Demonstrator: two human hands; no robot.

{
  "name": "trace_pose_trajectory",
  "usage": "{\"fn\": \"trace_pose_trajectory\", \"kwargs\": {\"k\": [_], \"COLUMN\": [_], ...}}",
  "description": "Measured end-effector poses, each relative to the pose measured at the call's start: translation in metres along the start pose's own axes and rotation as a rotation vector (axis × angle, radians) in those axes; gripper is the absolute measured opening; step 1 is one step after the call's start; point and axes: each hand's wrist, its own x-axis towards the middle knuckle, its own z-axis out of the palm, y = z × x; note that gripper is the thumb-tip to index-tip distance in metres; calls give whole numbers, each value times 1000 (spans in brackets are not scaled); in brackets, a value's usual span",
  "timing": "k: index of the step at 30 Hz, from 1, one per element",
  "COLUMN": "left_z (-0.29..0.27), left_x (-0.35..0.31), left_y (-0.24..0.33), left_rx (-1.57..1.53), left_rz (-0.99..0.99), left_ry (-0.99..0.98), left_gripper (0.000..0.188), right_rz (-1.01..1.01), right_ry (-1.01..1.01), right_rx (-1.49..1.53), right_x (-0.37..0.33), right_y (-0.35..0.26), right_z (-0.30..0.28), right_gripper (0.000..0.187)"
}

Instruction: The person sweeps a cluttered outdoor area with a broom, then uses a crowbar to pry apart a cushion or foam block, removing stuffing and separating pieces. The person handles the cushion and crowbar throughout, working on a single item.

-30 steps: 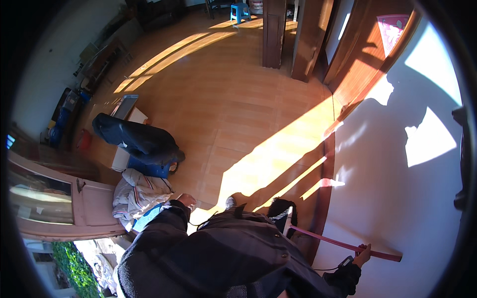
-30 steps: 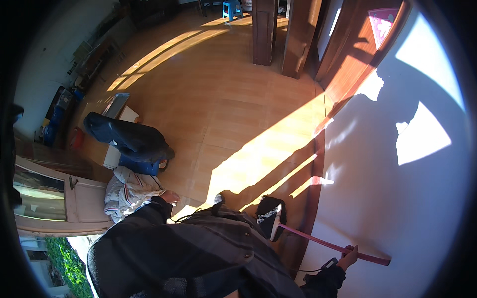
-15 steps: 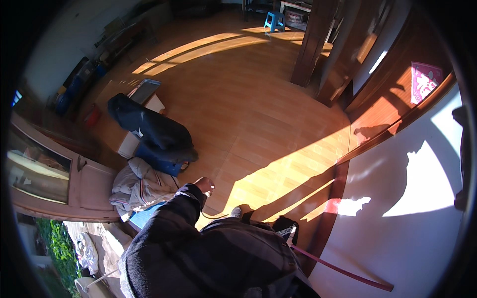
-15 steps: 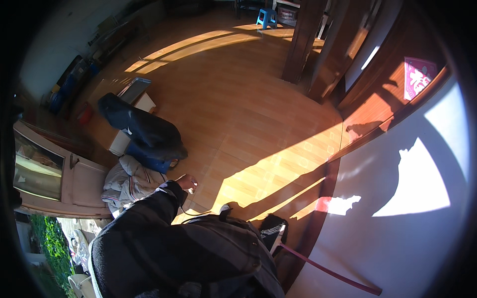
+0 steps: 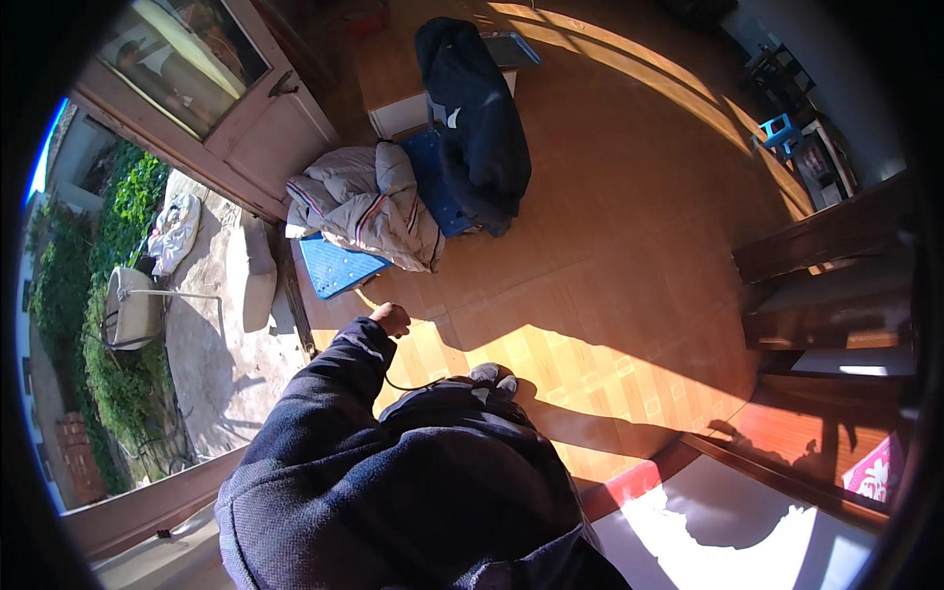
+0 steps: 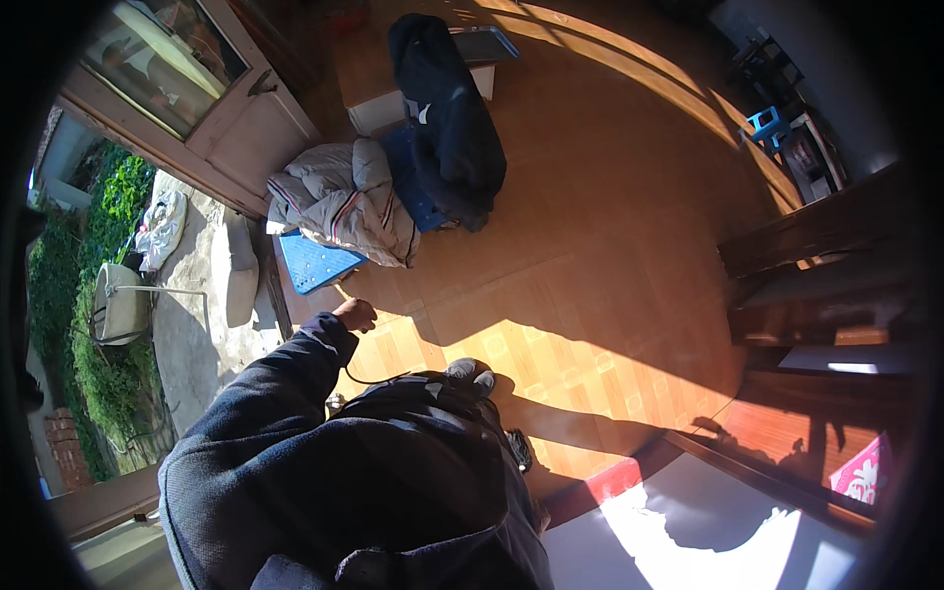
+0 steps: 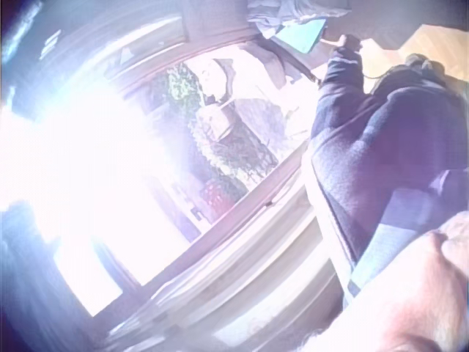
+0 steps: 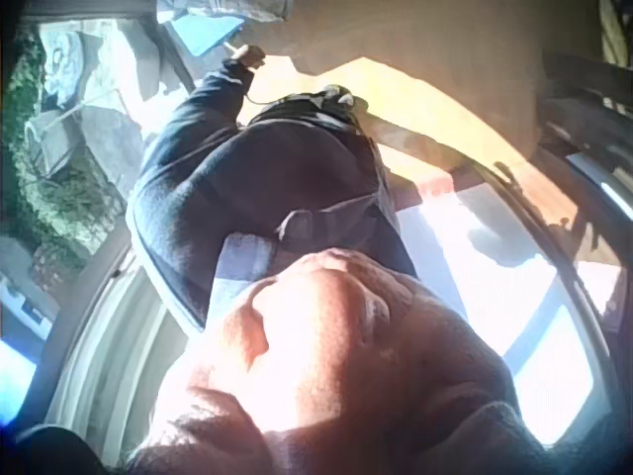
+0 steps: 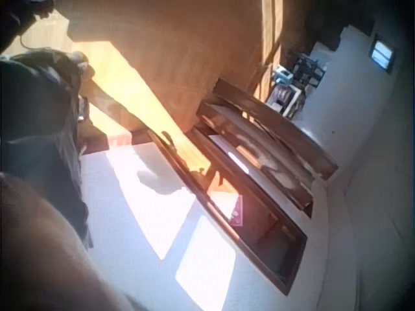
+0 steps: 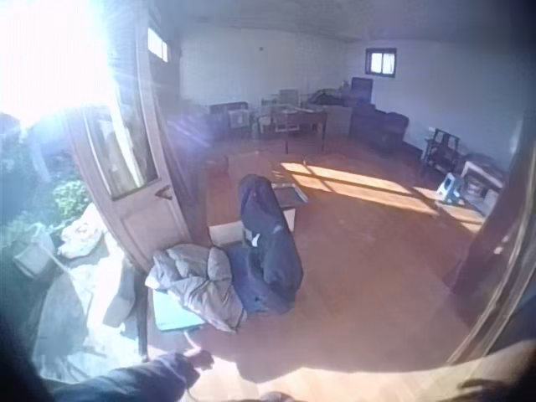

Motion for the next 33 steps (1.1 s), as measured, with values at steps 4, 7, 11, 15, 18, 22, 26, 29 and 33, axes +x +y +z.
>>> {"fn": "trace_pose_trajectory", "kwargs": {"k": [4, 7, 11, 15, 18, 22, 26, 29, 33], "left_z": [56, 91, 101, 80, 84, 107, 120, 130, 147], "left_x": [-91, -149, -177, -180, -181, -189, -199, -210, -222], "left_y": [66, 124, 212, 257, 270, 277, 262, 234, 177], "left_rx": [-1059, -1365, -1639, -1860, -2005, -1894, -2140, -2145, -2196], "left_rz": [-614, -829, -1023, -1256, -1253, -1067, -1263, -1162, -1127], "left_ry": [82, 179, 373, 276, 369, 482, 289, 319, 365], "left_gripper": [24, 20, 32, 40, 36, 36, 33, 39, 25], "right_rz": [-625, -359, -225, -9, 42, 99, 102, 97, 102], "right_ry": [-45, -119, -271, -302, -385, -396, -358, -328, -304], "right_rx": [-626, -125, 232, 234, 19, -88, -100, -103, -123], "right_x": [66, 125, 160, 162, 168, 184, 189, 184, 172], "right_y": [-4, -44, -135, -212, -239, -260, -288, -310, -331], "right_z": [-30, -36, -42, -30, -19, -2, 21, 40, 62], "right_gripper": [18, 17, 20, 24, 24, 24, 24, 24, 23]}}
